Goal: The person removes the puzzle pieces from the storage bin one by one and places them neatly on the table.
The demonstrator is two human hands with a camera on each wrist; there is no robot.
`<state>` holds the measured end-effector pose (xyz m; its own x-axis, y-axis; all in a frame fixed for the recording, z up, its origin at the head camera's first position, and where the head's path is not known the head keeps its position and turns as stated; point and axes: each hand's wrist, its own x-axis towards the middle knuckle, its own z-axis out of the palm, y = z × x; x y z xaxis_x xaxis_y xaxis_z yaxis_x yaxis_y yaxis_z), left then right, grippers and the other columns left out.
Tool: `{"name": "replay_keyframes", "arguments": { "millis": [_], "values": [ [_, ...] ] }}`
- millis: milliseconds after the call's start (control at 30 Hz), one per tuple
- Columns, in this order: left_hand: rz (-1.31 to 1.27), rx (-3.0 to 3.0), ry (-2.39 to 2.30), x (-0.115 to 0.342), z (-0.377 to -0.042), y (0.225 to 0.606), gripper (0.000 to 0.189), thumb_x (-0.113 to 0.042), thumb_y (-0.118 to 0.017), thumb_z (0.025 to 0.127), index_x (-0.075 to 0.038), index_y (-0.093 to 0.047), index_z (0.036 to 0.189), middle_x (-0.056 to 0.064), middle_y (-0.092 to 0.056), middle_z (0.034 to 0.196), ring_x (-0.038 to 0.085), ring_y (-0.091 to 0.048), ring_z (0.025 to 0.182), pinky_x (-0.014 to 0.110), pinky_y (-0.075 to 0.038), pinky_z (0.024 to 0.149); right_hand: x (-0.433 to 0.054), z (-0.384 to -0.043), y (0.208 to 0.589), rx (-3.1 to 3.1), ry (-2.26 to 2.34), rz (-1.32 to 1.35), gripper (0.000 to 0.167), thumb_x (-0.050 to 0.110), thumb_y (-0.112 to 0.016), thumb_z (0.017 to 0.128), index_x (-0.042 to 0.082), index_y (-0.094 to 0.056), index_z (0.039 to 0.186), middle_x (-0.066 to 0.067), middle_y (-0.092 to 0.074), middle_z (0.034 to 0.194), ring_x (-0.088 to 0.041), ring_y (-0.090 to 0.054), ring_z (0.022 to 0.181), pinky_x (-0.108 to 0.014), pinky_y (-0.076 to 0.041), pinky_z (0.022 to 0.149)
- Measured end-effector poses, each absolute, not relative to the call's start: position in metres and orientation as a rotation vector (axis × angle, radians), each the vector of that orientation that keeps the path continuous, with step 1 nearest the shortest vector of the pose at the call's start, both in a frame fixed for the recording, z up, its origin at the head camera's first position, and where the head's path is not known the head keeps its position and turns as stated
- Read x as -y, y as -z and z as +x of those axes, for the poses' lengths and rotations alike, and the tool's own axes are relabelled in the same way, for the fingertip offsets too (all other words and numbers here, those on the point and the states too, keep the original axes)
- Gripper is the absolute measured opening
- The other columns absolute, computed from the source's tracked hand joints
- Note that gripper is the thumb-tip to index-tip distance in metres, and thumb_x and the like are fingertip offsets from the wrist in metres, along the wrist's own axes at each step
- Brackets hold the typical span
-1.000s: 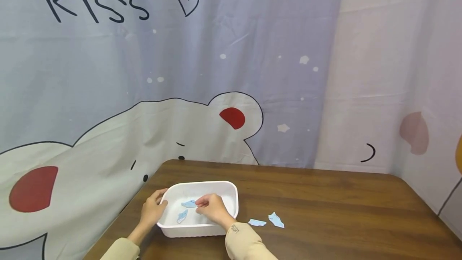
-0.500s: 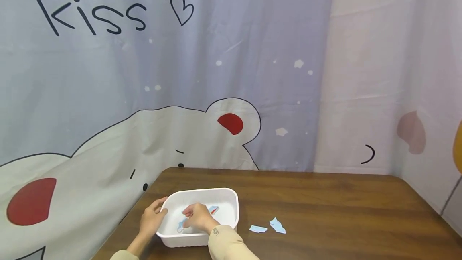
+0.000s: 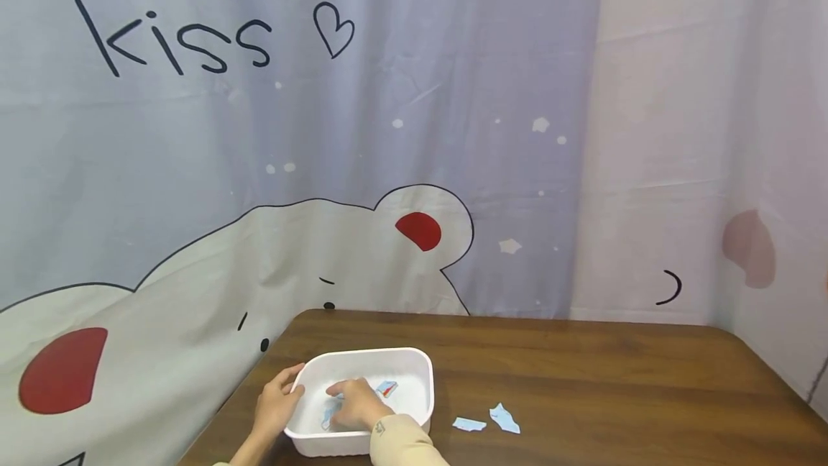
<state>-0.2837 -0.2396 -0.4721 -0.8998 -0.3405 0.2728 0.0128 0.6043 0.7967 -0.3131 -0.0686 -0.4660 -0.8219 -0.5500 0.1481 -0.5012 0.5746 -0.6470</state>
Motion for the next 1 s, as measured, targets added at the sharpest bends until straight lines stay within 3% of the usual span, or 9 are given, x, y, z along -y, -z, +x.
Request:
{"name": "replay_keyframes", "arguments": {
  "millis": [200,500,700,1000],
  "values": [
    [0.253,2.445,1.204,0.2362,-0.282,0.4739,0.043,-0.008,-0.06,0.084,-0.002,-0.062,0.126,0.026,-0.071,0.104,0.039,-0.073,0.089,0.037,-0.054,0.066,0.0669,-0.3109,0.4698,-2.782,0.93,-0.936,0.046,0.012,-0.083,0.066,0.012,-0.073,0.112,0.0,-0.075,0.111,-0.019,-0.065,0.108,-0.029,-0.045,0.099],
    [0.265,2.437,1.203,0.237,-0.281,0.476,0.042,-0.008,-0.06,0.084,-0.004,-0.063,0.125,0.024,-0.073,0.102,0.035,-0.073,0.089,0.036,-0.052,0.067,0.0679,-0.3092,0.4746,-2.852,0.931,-1.001,0.03,0.007,-0.082,0.063,0.012,-0.079,0.092,0.0,-0.076,0.091,-0.009,-0.066,0.087,-0.021,-0.048,0.084],
    [0.265,2.424,1.194,0.2387,-0.2843,0.4762,0.043,-0.008,-0.06,0.083,-0.004,-0.063,0.125,0.023,-0.073,0.101,0.035,-0.074,0.087,0.036,-0.052,0.067,0.0653,-0.3079,0.4712,-2.814,1.052,-0.975,0.018,0.001,-0.078,0.066,0.007,-0.076,0.083,-0.001,-0.072,0.076,-0.001,-0.055,0.068,-0.018,-0.045,0.07],
    [0.276,2.429,1.176,0.2397,-0.2859,0.4744,0.043,-0.008,-0.06,0.083,-0.004,-0.063,0.126,0.022,-0.074,0.101,0.035,-0.073,0.088,0.038,-0.052,0.069,0.0668,-0.3082,0.4696,-2.834,1.085,-0.934,0.009,0.001,-0.079,0.069,0.005,-0.073,0.074,0.002,-0.063,0.061,0.0,-0.045,0.057,-0.016,-0.04,0.06]
  ]
}}
